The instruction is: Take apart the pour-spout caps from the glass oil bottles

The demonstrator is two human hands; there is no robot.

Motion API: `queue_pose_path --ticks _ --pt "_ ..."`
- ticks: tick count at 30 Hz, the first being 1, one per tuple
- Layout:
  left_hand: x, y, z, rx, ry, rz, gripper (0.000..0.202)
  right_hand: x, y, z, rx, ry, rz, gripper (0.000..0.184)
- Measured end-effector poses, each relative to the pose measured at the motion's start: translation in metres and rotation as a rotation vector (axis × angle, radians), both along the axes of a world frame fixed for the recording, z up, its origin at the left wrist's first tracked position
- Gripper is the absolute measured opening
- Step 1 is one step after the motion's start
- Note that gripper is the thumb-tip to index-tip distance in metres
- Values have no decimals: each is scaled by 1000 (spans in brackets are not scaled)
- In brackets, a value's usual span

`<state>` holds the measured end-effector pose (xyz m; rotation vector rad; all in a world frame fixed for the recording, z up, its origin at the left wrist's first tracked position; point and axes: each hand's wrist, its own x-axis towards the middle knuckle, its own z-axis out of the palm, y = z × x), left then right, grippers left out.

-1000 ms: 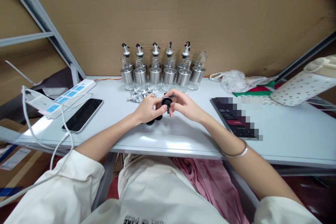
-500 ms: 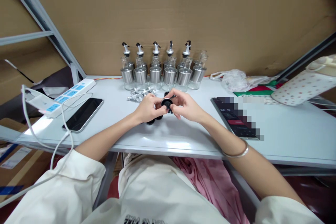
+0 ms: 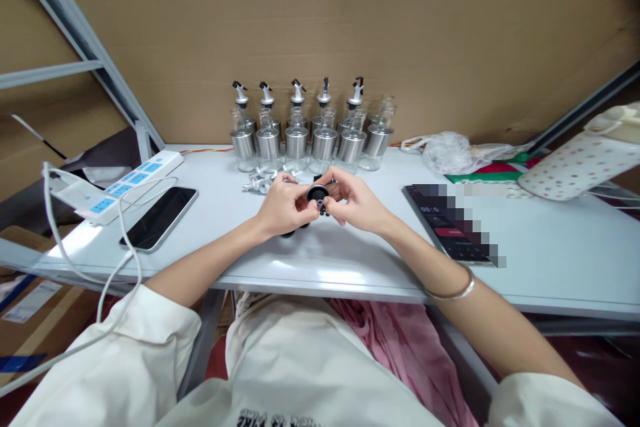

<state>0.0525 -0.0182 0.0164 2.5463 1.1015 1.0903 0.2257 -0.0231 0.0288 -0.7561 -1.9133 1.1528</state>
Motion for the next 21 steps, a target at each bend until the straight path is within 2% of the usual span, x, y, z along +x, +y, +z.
queue_pose_path --ticks 5,8,16,21 --pt "-8 6 0 260 46 49 16 3 5 0 50 74 -35 27" --pt "-10 8 0 342 31 25 26 6 8 2 125 107 -99 29" --pt "-9 10 -2 443 -31 -34 27 5 10 -1 241 90 -164 23" --pt "-10 8 2 538 94 -99 27 9 14 3 335 -31 -204 13"
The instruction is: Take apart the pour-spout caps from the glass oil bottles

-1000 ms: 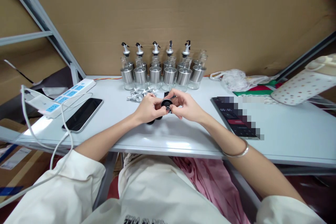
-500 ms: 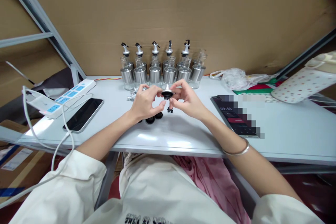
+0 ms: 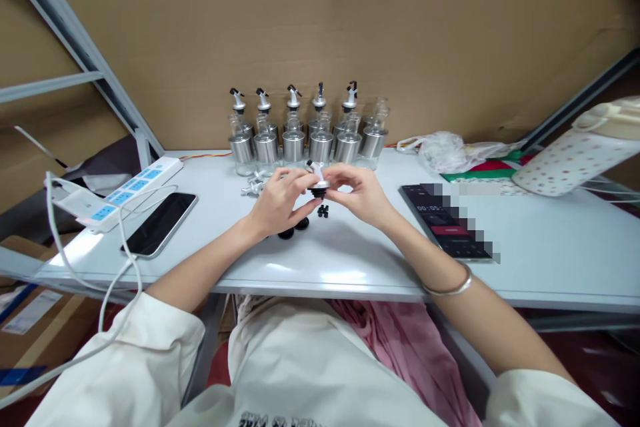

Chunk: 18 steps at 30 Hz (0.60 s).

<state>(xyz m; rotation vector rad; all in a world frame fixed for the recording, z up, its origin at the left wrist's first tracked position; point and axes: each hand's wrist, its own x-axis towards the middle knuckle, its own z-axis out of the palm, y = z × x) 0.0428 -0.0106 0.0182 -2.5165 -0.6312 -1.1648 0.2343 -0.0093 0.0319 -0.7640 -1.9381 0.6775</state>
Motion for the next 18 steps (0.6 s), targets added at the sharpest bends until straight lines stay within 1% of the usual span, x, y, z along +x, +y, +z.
queue_pose_path --ticks 1,3,5,6,8,11,15,18 --pt "0 0 1 14 17 3 27 2 2 1 20 -89 -57 13" --pt "-2 0 3 28 30 4 27 6 7 2 31 -345 -221 16" --pt "-3 1 5 26 29 1 27 11 14 -2 -8 -583 -365 24" --pt "-4 1 6 21 28 6 27 14 17 -6 -38 -664 -408 28" --pt "-5 1 7 14 23 25 26 19 22 -14 -90 -759 -434 33" --pt "-5 0 8 -1 29 52 25 24 25 -23 -142 -892 -425 38" --pt "-3 0 6 -9 67 52 23 26 23 -21 -178 -994 -406 34" --pt "-3 0 5 -26 83 65 22 25 21 -18 -182 -1025 -418 41"
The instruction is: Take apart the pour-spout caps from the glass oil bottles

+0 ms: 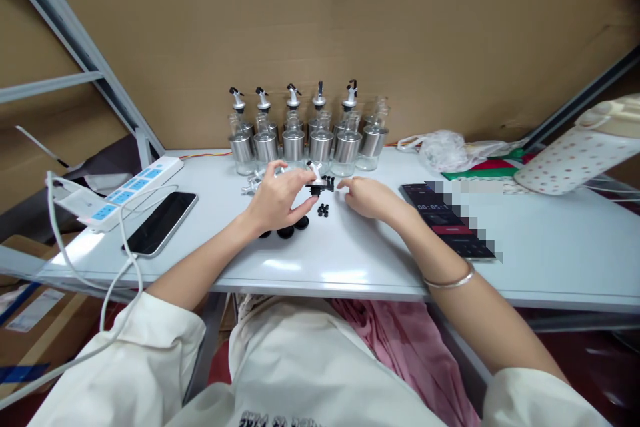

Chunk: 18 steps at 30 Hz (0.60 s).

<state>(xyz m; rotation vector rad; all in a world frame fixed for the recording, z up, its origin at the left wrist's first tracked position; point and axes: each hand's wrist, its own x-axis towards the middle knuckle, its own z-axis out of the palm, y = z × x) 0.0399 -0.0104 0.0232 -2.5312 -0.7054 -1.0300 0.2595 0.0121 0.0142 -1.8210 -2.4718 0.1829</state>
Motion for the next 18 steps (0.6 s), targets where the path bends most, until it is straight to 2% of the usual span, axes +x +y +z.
queue_pose_path --ticks 2,7,13,18 --pt "0 0 0 -10 -2 8 23 -1 0 1 -6 -11 9 44" --pt "1 0 0 10 30 9 24 -1 0 2 -16 -33 26 32" --pt "1 -2 0 -11 83 22 26 -2 1 -2 3 -28 39 45" --pt "1 -2 1 -15 70 22 21 0 1 -2 7 4 39 33"
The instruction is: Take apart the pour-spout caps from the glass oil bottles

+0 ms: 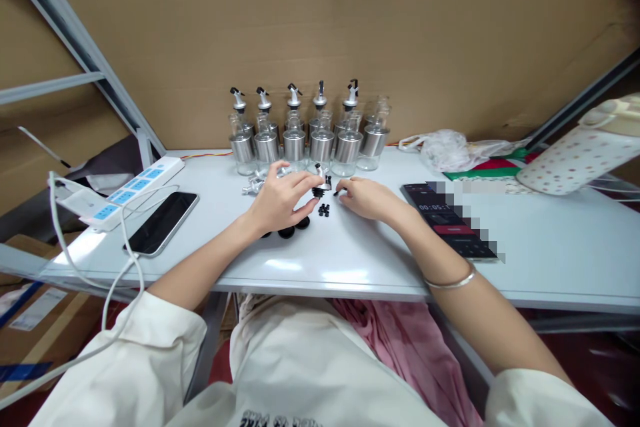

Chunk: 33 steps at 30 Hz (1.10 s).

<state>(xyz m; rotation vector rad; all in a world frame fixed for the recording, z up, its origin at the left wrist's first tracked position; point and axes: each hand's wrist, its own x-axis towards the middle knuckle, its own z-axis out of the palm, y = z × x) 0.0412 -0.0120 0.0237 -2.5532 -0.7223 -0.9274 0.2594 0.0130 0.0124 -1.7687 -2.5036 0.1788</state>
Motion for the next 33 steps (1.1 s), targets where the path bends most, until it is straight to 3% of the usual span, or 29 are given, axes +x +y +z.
queue_pose_path --ticks 7,12,15,18,20,33 --pt "1 0 -2 -14 18 9 20 -3 -3 1 28 121 -25 13" --pt "1 1 -3 -13 46 31 19 -3 0 7 62 362 11 14" --pt "2 0 -3 -10 57 44 18 -2 1 16 44 729 95 15" --pt "3 -1 -4 -15 36 44 17 -2 -3 23 -131 1276 220 20" --pt "4 -2 -5 -21 21 32 16 -3 -6 25 -247 1443 242 22" --pt "6 -4 -4 -4 -36 -6 18 -6 -8 25 -433 1559 134 22"
